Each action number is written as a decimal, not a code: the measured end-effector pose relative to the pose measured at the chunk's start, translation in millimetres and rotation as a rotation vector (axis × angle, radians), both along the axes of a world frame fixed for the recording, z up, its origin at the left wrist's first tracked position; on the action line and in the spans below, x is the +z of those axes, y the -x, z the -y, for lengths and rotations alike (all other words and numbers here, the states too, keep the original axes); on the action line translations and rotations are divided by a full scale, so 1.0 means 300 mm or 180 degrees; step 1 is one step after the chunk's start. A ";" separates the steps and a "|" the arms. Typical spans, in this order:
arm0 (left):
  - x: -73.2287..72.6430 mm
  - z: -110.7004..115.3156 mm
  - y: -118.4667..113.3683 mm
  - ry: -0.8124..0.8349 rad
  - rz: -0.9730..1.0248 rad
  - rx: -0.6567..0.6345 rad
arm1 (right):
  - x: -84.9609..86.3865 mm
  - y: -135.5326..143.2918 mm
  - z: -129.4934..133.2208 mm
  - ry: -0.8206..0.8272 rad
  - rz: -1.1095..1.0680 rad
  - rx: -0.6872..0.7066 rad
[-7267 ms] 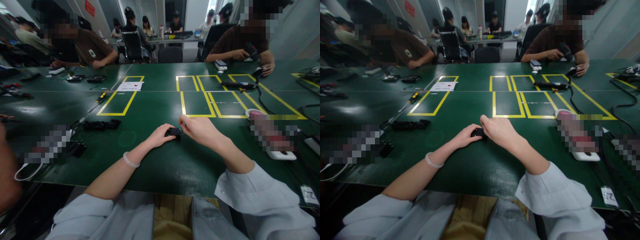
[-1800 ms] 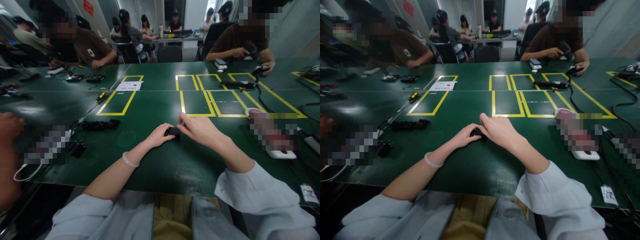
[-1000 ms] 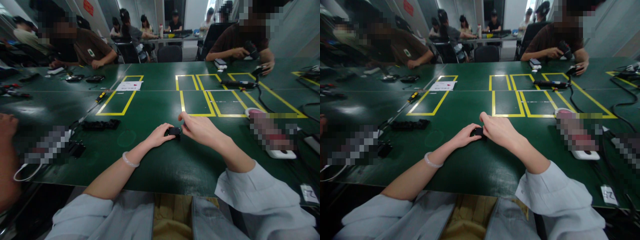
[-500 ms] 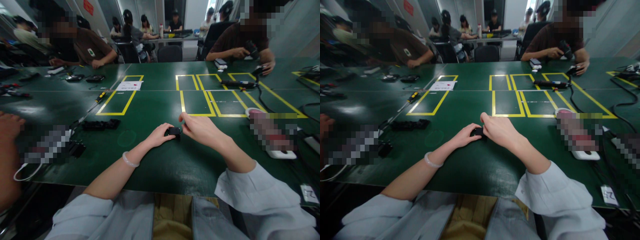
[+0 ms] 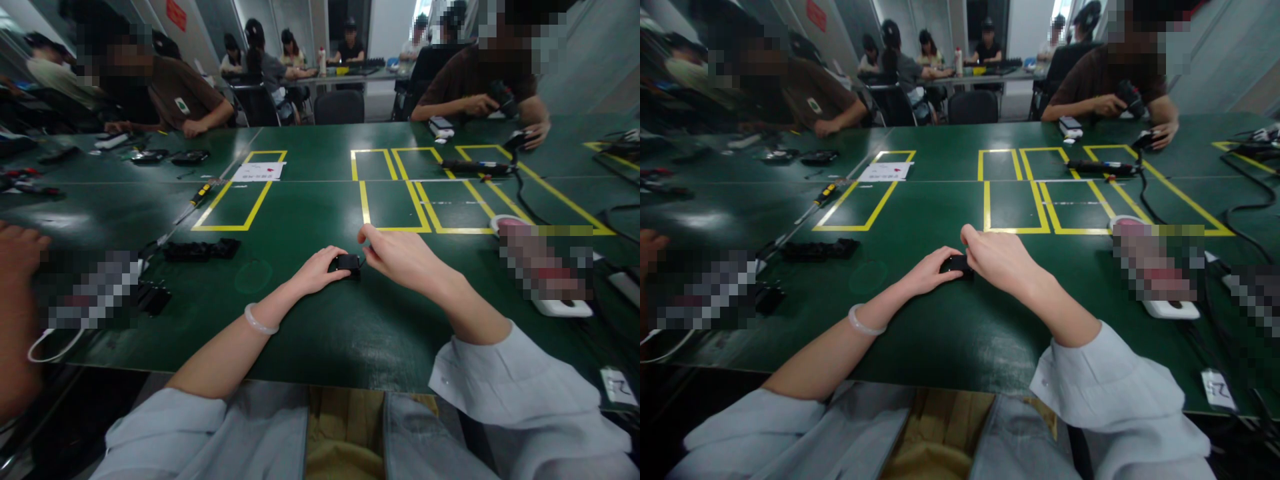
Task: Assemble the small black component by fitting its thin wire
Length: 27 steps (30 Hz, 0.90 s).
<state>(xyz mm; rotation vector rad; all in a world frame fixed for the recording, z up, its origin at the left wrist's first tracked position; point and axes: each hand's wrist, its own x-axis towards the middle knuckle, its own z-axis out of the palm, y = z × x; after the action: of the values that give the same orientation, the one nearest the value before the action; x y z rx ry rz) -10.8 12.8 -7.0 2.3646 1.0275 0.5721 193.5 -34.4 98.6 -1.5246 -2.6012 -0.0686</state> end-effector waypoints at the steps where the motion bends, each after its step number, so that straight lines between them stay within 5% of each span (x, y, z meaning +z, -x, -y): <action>1: -0.001 0.000 0.000 -0.0008 -0.0002 0.0005 | 0.000 -0.001 0.001 -0.0011 -0.0030 0.0005; 27: 0.000 0.001 0.000 0.0055 -0.0013 0.0032 | 0.001 0.000 -0.004 -0.0010 0.0189 -0.0026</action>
<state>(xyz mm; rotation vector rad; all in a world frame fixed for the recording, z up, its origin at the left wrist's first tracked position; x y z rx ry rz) -10.7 12.5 -6.9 2.3477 1.0426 0.5604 193.5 -33.3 98.8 -1.5555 -2.6391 -0.1203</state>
